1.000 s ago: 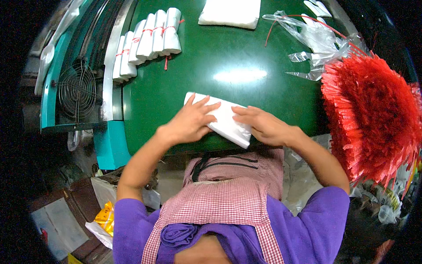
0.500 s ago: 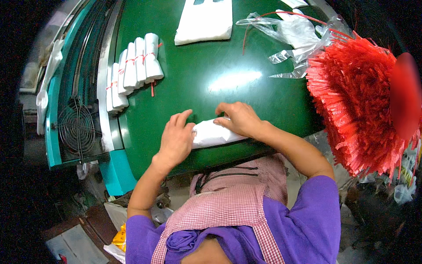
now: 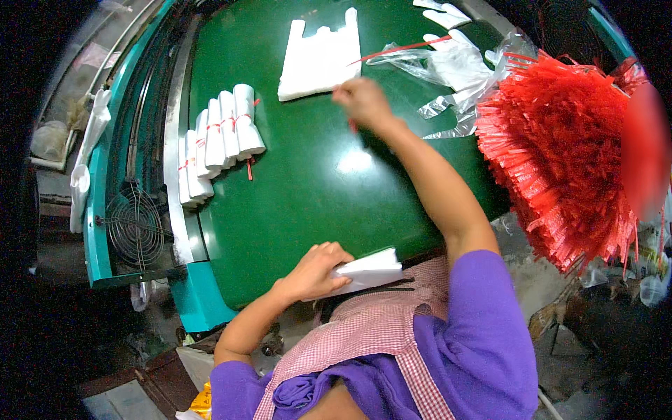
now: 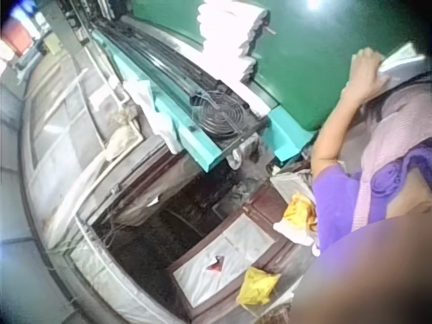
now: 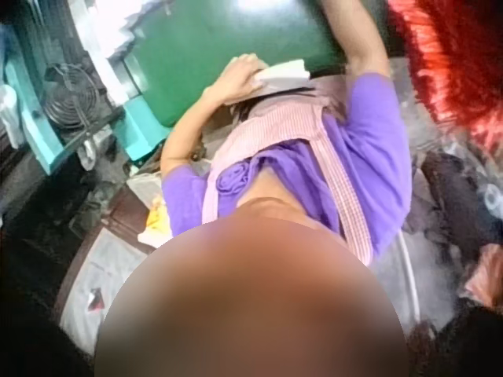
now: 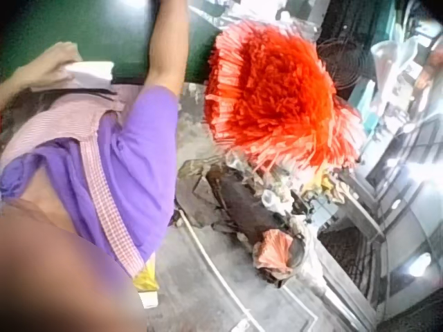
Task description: The person folds white plastic bags on a green table, wraps them in clear plastic, and ties them with red rubber bands. The person repeats this process for multiple bags, stacking the finished bundles on the table.
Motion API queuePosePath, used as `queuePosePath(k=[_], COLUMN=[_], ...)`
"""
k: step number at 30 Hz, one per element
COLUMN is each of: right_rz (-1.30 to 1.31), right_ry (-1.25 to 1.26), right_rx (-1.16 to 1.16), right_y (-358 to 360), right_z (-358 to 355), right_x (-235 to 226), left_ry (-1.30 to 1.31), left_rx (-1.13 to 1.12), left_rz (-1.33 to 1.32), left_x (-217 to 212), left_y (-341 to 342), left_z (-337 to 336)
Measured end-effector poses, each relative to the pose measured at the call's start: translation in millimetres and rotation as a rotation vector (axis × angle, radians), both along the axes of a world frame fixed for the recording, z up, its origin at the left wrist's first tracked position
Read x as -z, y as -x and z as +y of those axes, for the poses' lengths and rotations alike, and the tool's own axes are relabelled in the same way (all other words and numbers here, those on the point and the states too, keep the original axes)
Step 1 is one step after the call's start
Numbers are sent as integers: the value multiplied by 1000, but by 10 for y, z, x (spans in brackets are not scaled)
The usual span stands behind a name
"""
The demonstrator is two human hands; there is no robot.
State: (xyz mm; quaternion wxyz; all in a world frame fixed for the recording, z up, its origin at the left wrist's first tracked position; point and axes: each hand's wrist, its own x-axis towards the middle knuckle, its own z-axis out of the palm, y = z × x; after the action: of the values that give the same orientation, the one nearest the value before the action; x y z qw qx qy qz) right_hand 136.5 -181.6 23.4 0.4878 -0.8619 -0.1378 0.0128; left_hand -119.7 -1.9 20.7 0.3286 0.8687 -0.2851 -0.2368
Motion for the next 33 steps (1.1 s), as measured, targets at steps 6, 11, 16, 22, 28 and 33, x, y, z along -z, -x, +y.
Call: queuePosePath(k=[6,11,16,22,28,33], right_rz=[198,29,-346,690,8,-610], right_ry=[330,171,-187,-855,-1,39], right_rx=[-641,-929,-747,-484,-652,-460], right_y=[1724,2358,2181,1804,1876,2157], right_z=[-164,-246,-493,85,38,106], right_x=[84,-161,-141,170,219,105], left_ry=[980,1296,532,-47,589,829], left_rx=[-759,-824,-690,-273,-596,-860], left_rz=[719,803,181,-188,-68,161], left_x=[181,127,-172,41,266,425], left_y=[519,383,-367,-412,-178,-234], left_z=[290,358,498,59,175,164])
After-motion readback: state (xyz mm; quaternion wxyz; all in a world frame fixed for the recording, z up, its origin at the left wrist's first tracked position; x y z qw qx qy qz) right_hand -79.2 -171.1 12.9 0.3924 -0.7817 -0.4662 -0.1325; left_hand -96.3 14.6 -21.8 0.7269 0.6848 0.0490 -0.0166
